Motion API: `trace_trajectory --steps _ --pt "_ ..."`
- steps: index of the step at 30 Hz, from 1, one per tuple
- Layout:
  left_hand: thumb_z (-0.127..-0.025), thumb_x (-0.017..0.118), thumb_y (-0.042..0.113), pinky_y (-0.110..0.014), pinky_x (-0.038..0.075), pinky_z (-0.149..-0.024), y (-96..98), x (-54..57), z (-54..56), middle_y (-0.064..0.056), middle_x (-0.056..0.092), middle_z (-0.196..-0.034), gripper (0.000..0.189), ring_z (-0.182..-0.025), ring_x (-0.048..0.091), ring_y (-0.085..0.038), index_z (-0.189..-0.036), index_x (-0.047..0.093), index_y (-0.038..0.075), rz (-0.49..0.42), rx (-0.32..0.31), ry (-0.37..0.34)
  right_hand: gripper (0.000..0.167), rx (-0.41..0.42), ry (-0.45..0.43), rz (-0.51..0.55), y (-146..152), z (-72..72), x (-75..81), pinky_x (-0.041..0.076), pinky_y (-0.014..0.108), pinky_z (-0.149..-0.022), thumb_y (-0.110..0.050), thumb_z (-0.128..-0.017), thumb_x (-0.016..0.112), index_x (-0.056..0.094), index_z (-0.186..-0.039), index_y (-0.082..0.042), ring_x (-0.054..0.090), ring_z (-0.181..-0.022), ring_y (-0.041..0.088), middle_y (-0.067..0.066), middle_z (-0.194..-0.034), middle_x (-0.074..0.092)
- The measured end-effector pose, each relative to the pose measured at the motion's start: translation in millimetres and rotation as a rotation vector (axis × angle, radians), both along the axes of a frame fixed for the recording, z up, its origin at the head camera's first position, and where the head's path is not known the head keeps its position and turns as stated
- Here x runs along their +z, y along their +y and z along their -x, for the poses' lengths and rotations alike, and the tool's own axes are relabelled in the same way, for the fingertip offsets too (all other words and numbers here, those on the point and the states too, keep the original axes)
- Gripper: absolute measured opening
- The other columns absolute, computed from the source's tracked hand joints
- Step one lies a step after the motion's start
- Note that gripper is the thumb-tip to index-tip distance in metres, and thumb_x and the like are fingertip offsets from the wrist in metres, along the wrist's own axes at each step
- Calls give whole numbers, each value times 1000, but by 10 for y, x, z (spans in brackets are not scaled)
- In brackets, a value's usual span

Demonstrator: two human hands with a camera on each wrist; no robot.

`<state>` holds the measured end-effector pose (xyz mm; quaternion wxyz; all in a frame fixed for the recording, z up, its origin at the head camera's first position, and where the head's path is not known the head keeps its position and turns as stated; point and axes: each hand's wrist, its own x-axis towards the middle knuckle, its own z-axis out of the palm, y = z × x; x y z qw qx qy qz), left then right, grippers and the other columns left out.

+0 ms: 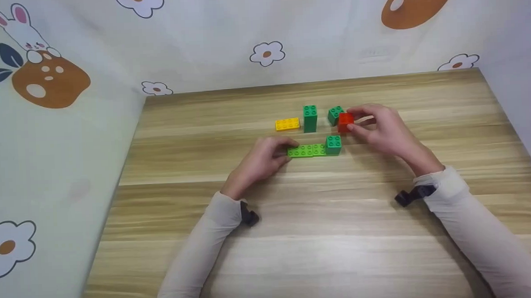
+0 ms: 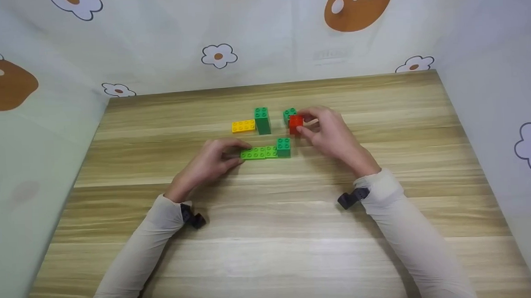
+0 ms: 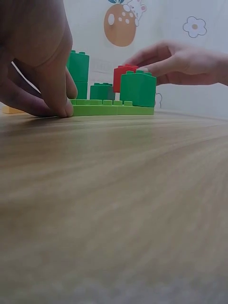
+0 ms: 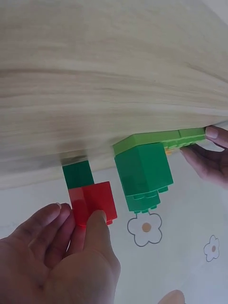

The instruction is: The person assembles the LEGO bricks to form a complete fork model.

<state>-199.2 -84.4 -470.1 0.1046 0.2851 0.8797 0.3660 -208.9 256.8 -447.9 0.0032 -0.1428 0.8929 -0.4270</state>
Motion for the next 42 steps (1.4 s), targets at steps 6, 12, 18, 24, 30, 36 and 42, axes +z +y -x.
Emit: trace_trajectory --steps 6,12,18,24,30,36,42 --pt "-97 77 0 -38 52 -120 9 -6 8 -7 77 -133 36 -131 70 -21 -133 75 9 -2 -1 6 38 14 96 44 -47 -25 19 63 22 -94 -10 -98 81 73 -135 -2 76 -113 31 16 -129 76" --pt "-97 77 0 -38 52 -120 6 0 11 -6 77 -134 37 -130 70 -20 -133 75 9 2 0 3 38 16 155 146 -154 -78 9 61 15 -94 -11 -96 83 75 -133 -6 73 -113 23 10 -126 78" --pt "-97 77 1 -38 51 -121 -3 0 15 -6 77 -134 37 -131 69 -21 -134 75 9 -11 -5 -8 38 40 139 206 -290 -139 -11 63 30 -101 -12 -96 83 75 -134 -11 73 -115 21 6 -128 76" --pt "-97 76 0 -38 52 -120 -1 -13 24 -7 77 -134 37 -131 70 -21 -133 75 8 -26 -10 -3 39 65 122 227 -352 -168 -27 63 30 -101 -12 -96 84 75 -134 -11 75 -114 22 7 -129 77" --pt "-97 76 1 -38 51 -120 -1 -7 19 -5 77 -133 36 -130 69 -21 -133 76 10 -6 5 10 40 69 132 190 -404 -189 -55 63 31 -101 -15 -95 86 75 -133 -10 76 -111 19 5 -126 78" --pt "-97 77 1 -38 50 -121 2 -3 17 -3 77 -133 37 -130 69 -19 -132 76 11 3 14 5 39 93 144 154 -458 -201 -90 64 40 -102 -20 -96 85 76 -133 -13 75 -112 22 5 -127 78" --pt "-97 77 2 -38 50 -121 2 -12 19 -2 77 -133 36 -130 69 -19 -132 77 13 18 17 10 39 112 118 111 -507 -220 -119 63 48 -103 -23 -95 87 76 -132 -17 76 -113 25 3 -129 78"
